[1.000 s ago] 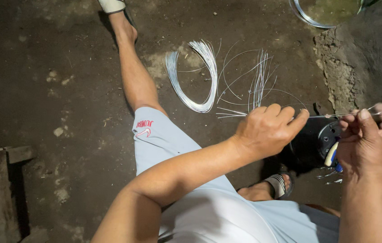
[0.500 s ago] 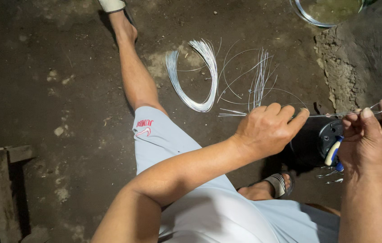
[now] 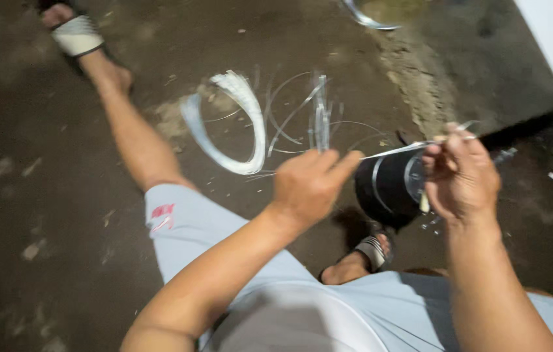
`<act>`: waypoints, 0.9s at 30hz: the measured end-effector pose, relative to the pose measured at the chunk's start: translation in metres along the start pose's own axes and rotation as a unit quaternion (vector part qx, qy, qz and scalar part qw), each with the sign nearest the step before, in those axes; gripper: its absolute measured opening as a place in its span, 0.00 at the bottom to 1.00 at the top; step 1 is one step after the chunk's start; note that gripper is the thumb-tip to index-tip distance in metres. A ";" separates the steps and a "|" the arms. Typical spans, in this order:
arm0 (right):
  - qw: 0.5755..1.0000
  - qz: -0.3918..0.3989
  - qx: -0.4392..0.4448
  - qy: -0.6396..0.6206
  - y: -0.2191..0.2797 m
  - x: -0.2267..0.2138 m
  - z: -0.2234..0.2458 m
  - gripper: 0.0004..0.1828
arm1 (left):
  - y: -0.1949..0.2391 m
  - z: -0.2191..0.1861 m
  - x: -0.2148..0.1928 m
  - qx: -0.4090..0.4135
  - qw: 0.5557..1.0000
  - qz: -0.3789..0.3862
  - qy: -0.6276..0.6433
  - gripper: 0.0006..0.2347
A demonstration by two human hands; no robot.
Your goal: The person sits on the floor and repeatedly picks up thin metal wires, straightens them, and cuts them into shorter pieces using pliers. The cut pieces are placed on the floor next to a black bucket.
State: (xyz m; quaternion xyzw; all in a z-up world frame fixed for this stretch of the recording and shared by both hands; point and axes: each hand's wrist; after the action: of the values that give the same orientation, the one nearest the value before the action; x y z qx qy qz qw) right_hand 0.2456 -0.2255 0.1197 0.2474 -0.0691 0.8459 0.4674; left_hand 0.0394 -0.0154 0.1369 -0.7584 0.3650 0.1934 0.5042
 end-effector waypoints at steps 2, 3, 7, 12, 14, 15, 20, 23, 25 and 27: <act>1.000 0.014 0.010 0.006 0.004 0.011 0.004 0.05 | 0.001 0.002 -0.007 0.000 1.000 0.006 0.018 0.16; 1.000 0.006 0.011 0.027 0.006 0.016 0.004 0.04 | 0.003 0.003 -0.010 -0.003 1.000 0.009 0.023 0.16; 0.997 0.034 -0.007 0.075 0.012 0.021 0.006 0.03 | 0.010 0.010 -0.014 -0.006 0.999 0.032 0.031 0.16; 0.987 0.024 -0.045 0.149 0.021 0.028 -0.002 0.03 | 0.011 0.012 -0.012 -0.073 0.989 0.058 0.116 0.09; 0.981 0.013 -0.057 0.183 0.025 0.036 -0.010 0.03 | 0.008 0.006 -0.013 -0.091 0.977 0.078 0.177 0.11; 0.979 0.014 -0.052 0.197 0.027 0.041 -0.014 0.03 | 0.006 0.001 -0.013 -0.101 0.969 0.088 0.207 0.12; 0.965 0.049 -0.053 0.250 0.039 0.064 -0.031 0.04 | -0.014 -0.024 0.005 -0.059 0.976 0.043 0.205 0.11; 0.956 0.030 -0.045 0.287 0.043 0.069 -0.026 0.05 | -0.015 -0.025 0.009 -0.009 0.991 0.023 0.131 0.10; 0.957 0.030 -0.038 0.286 0.050 0.069 -0.023 0.06 | -0.014 -0.022 0.010 0.022 0.995 0.035 0.089 0.10; 0.955 0.025 -0.024 0.294 0.052 0.070 -0.025 0.06 | -0.010 -0.018 0.009 0.053 0.995 0.065 0.057 0.12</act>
State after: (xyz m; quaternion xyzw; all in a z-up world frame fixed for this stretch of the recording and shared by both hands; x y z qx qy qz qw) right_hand 0.1631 -0.1931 0.1379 -0.0256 0.0450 0.8909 0.4513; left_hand 0.0516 -0.0329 0.1442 -0.7149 0.4516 0.1629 0.5083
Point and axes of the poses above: each hand's wrist, its own y-axis away from the middle knuckle, its own x-axis out of the palm, z = x × y, and after that the axes turned 5 degrees about z, right-handed
